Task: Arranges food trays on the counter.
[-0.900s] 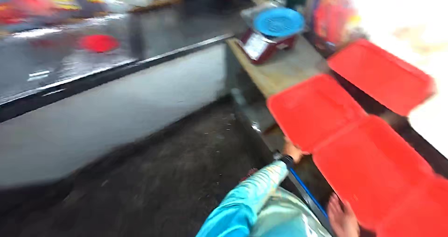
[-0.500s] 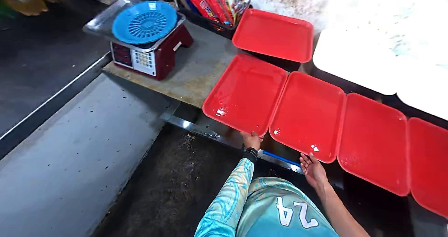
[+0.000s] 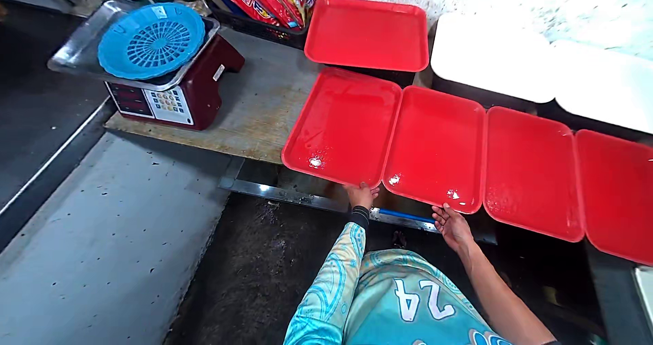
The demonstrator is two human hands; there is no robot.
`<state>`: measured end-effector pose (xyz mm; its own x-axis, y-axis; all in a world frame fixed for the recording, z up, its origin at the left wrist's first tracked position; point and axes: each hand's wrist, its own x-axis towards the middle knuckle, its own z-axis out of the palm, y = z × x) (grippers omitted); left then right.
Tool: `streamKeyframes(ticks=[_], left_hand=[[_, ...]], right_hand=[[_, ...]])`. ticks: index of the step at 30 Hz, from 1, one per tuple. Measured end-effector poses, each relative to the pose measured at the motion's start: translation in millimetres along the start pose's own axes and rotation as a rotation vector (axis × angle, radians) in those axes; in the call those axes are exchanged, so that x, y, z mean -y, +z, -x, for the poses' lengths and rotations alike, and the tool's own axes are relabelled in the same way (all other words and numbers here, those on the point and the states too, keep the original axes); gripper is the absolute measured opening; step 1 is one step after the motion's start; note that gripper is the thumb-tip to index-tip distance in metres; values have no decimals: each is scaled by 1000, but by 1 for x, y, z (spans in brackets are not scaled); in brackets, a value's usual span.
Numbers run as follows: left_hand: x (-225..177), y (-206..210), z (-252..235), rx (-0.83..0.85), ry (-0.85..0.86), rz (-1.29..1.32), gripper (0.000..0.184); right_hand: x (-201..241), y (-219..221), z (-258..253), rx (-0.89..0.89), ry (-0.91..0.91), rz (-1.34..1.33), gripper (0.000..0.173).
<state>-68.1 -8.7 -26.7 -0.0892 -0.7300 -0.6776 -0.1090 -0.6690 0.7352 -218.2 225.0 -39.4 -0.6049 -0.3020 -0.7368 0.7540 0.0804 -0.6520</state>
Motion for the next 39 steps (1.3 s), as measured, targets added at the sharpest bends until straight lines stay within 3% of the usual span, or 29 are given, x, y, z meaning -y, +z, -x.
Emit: streamKeyframes(ticks=[15, 22, 29, 39], left_hand=[[3, 7, -10, -80, -2, -121, 69], [2, 7, -1, -5, -34, 84, 54], [15, 13, 1, -80, 11, 254, 60], [10, 23, -2, -110, -2, 153, 60]], right_hand=[[-1, 3, 1, -39, 5, -31, 25], [-2, 3, 2, -34, -2, -37, 24], [-2, 1, 3, -24, 2, -26, 25], [-2, -3, 5, -2, 19, -18, 26]])
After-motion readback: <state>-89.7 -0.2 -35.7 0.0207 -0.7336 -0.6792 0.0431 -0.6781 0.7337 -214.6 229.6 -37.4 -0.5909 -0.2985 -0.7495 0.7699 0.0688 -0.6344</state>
